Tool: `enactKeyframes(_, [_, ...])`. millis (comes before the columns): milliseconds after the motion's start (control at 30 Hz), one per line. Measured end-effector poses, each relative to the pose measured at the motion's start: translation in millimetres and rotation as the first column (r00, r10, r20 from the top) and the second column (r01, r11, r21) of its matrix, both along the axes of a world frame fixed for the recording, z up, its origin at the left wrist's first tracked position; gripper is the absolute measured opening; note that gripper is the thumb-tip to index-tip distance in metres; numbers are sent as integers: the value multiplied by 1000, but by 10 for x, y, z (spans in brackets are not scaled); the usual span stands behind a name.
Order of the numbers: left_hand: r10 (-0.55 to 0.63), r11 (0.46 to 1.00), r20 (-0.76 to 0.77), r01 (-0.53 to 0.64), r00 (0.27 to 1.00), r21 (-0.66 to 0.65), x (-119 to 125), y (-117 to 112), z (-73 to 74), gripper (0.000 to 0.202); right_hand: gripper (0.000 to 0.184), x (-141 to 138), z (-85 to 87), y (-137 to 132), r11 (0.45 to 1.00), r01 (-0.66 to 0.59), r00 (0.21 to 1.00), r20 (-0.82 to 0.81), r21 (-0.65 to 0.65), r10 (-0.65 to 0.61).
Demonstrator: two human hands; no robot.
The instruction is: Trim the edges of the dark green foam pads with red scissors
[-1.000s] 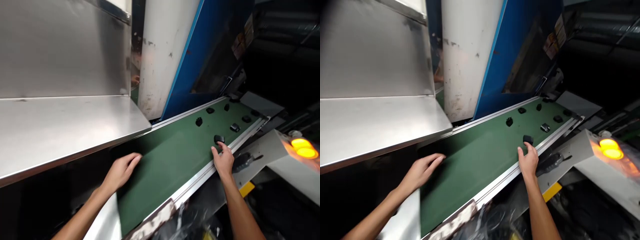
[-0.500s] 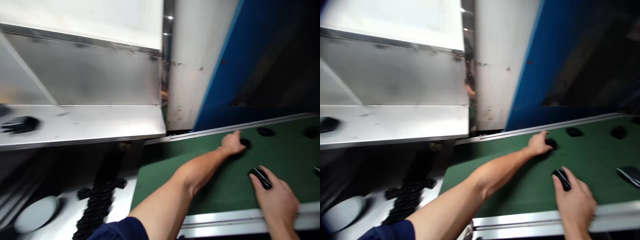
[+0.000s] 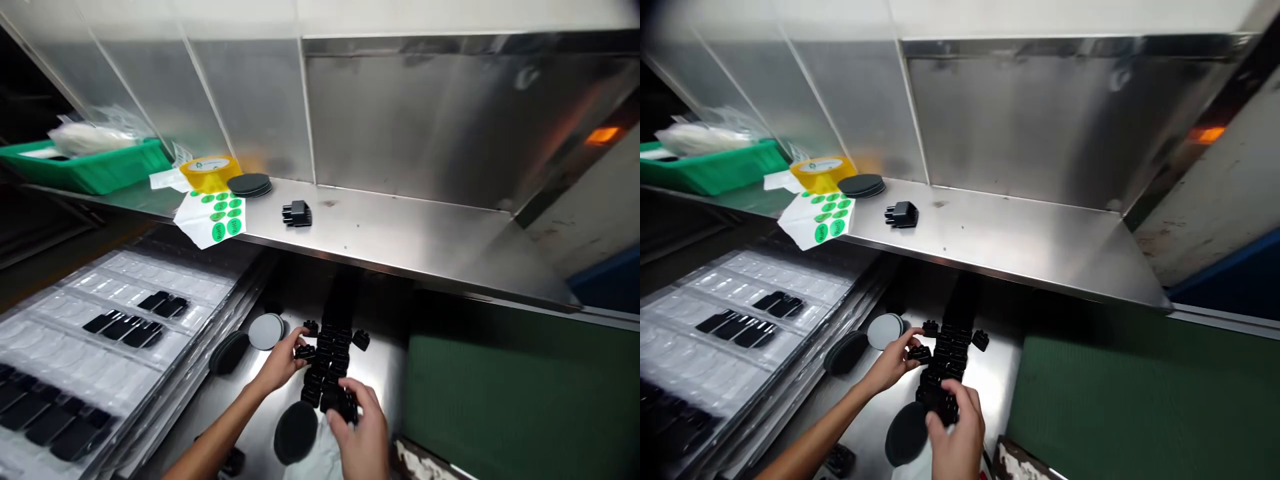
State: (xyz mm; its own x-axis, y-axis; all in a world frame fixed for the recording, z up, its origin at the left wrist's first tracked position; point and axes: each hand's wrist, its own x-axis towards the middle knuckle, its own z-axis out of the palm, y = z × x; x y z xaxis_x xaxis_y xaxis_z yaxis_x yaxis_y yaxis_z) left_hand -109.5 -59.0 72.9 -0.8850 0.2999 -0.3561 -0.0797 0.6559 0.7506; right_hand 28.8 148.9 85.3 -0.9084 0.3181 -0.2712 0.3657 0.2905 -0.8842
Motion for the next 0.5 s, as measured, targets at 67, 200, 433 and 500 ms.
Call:
enactKeyframes(67, [20, 998, -1, -20, 1000, -58, -48, -310, -456, 61, 47, -225, -324, -366, 988, 115, 990, 74, 103, -123])
enactKeyframes(200, [14, 1000, -19, -14, 1000, -23, -121, -401, -967, 75, 59, -466, -823, -189, 913, 202, 951, 153, 355, -270])
enactKeyframes(433, [62, 998, -98, -60, 993, 22, -329, -289, -1174, 80, 72, -765, -1051, -39, 913, 218, 956, 113, 346, -271])
enactKeyframes(500, [43, 999, -111, -41, 993, 17, -337, -357, -1175, 79, 71, -758, -947, -223, 910, 222, 950, 132, 350, -283])
